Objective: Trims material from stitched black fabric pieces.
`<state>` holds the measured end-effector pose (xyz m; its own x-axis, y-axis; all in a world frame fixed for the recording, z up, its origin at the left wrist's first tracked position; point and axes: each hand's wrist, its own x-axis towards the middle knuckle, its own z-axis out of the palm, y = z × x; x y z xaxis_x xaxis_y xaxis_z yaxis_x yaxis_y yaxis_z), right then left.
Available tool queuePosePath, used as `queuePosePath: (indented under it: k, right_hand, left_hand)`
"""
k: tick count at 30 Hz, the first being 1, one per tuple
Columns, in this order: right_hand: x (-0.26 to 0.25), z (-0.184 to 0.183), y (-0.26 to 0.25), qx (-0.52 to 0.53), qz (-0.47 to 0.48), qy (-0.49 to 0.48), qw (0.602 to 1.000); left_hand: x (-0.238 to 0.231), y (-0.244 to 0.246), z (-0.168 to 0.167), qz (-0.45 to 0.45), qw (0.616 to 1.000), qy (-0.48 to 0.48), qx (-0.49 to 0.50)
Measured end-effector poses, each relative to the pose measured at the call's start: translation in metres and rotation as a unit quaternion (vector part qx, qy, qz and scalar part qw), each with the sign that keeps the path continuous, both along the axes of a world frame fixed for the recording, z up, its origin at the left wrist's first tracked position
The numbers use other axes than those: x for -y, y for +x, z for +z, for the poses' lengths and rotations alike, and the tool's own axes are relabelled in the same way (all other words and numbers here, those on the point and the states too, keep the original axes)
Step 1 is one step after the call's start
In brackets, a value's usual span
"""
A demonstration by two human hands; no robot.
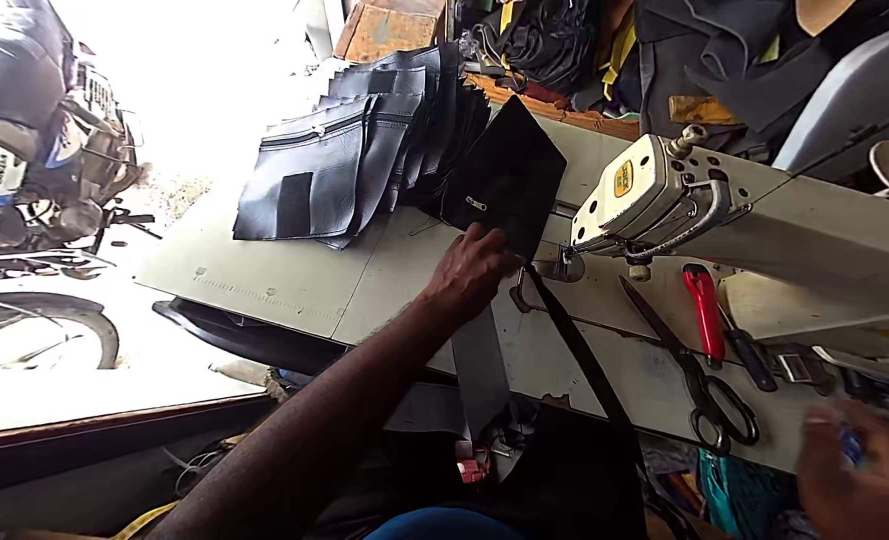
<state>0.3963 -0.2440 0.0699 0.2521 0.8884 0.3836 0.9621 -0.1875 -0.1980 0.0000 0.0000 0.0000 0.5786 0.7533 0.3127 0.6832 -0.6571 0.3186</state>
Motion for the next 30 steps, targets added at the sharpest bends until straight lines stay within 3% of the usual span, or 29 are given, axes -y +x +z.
queuePosePath:
  k: [4, 12, 16, 18, 20, 21, 23, 25, 30]
  right_hand:
    - [0.021, -0.045, -0.031, -0.01, -0.03, -0.085, 0.996]
    - [0.002, -0.033, -0.059, 0.039, -0.027, -0.181, 0.982]
    - [-0.022, -0.006, -0.072, -0.048, -0.116, -0.31, 0.942]
    - [-0.026, -0.001, -0.084, -0.108, -0.113, -0.346, 0.925]
    - [-0.022, -0.006, -0.108, -0.271, -0.071, -0.315, 0.907]
    - [-0.02, -0.008, -0.126, -0.404, -0.051, -0.284, 0.868]
    - [-0.017, -0.011, -0.163, -0.654, -0.032, -0.238, 0.718]
    - [-0.016, -0.016, -0.19, -0.766, -0.041, -0.21, 0.606]
    - [-0.025, -0.03, -0.213, -0.852, -0.03, -0.157, 0.499]
  left_hand:
    - [0.006, -0.016, -0.008, 0.004, 1.0, 0.004, 0.002]
    - [0.031, 0.016, 0.006, 0.143, 0.988, -0.037, -0.037]
    - [0.031, 0.02, 0.001, 0.162, 0.986, -0.032, -0.004]
    - [0.03, 0.015, -0.003, 0.16, 0.986, -0.032, 0.024]
    - [0.029, 0.013, -0.007, 0.151, 0.987, -0.031, 0.035]
    - [0.028, 0.013, -0.008, 0.144, 0.988, -0.029, 0.04]
    - [0.027, 0.014, -0.009, 0.133, 0.989, -0.033, 0.06]
    - [0.026, 0.013, -0.01, 0.129, 0.987, -0.046, 0.085]
    - [0.024, 0.011, -0.008, 0.129, 0.983, -0.052, 0.119]
